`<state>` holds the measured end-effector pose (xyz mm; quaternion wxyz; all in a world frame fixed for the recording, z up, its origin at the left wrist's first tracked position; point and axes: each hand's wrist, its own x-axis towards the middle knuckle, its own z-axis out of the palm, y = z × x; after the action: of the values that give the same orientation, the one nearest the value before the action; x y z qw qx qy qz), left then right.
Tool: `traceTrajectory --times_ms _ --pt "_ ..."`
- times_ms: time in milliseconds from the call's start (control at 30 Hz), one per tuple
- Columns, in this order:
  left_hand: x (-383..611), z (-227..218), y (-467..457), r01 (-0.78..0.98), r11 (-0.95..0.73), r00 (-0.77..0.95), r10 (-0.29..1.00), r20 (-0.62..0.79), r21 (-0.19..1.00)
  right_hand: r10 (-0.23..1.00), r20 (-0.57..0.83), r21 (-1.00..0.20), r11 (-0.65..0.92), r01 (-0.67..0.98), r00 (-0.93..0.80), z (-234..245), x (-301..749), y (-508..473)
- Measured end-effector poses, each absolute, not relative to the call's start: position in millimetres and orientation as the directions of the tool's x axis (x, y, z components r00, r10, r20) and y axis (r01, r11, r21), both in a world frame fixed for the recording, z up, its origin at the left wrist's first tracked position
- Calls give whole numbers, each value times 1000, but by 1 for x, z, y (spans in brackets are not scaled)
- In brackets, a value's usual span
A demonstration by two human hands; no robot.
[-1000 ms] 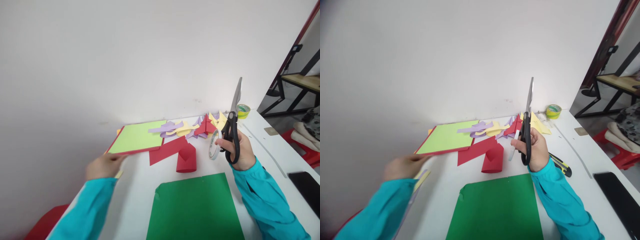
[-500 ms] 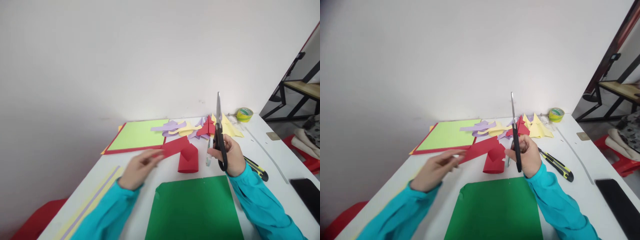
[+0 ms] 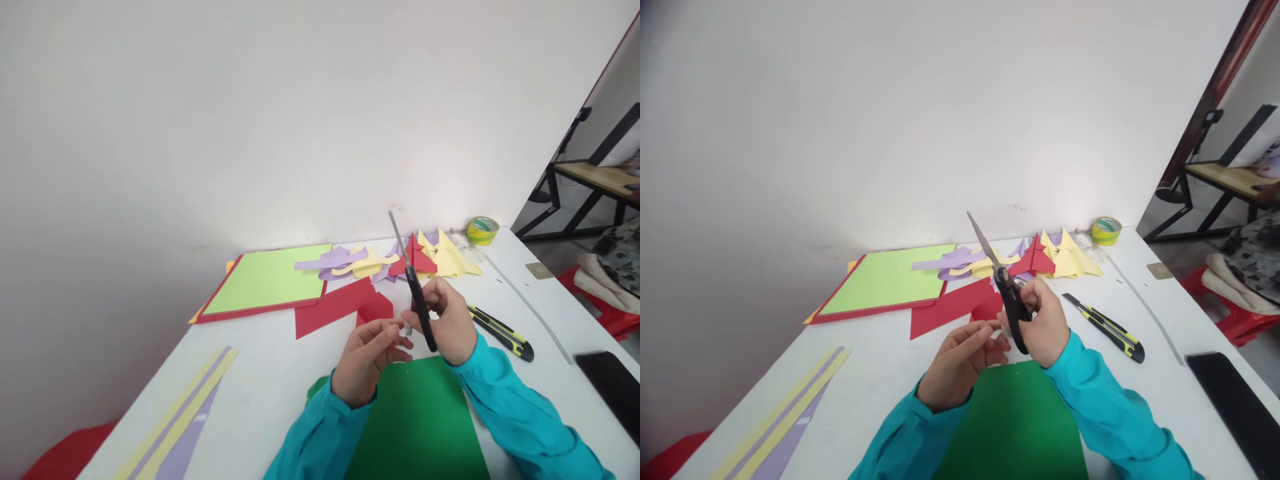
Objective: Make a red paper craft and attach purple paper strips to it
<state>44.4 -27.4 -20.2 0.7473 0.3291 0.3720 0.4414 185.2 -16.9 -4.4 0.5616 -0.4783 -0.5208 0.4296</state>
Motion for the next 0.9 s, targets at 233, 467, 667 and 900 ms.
traceTrajectory --times_ms 233,467,667,900 --pt "43 -24 -26 -392 422 345 891 -295 817 978 183 -983 181 30 103 -11 184 -13" --pt "39 -20 -24 -329 355 288 920 -265 875 980 139 -990 143 -18 144 -13 187 -8" --pt "31 -19 -20 -230 304 356 910 -211 924 995 44 -988 56 -141 84 -14 189 -2" --pt "15 -25 -13 -220 201 259 955 -141 955 994 46 -994 55 -90 102 -9 198 -9"
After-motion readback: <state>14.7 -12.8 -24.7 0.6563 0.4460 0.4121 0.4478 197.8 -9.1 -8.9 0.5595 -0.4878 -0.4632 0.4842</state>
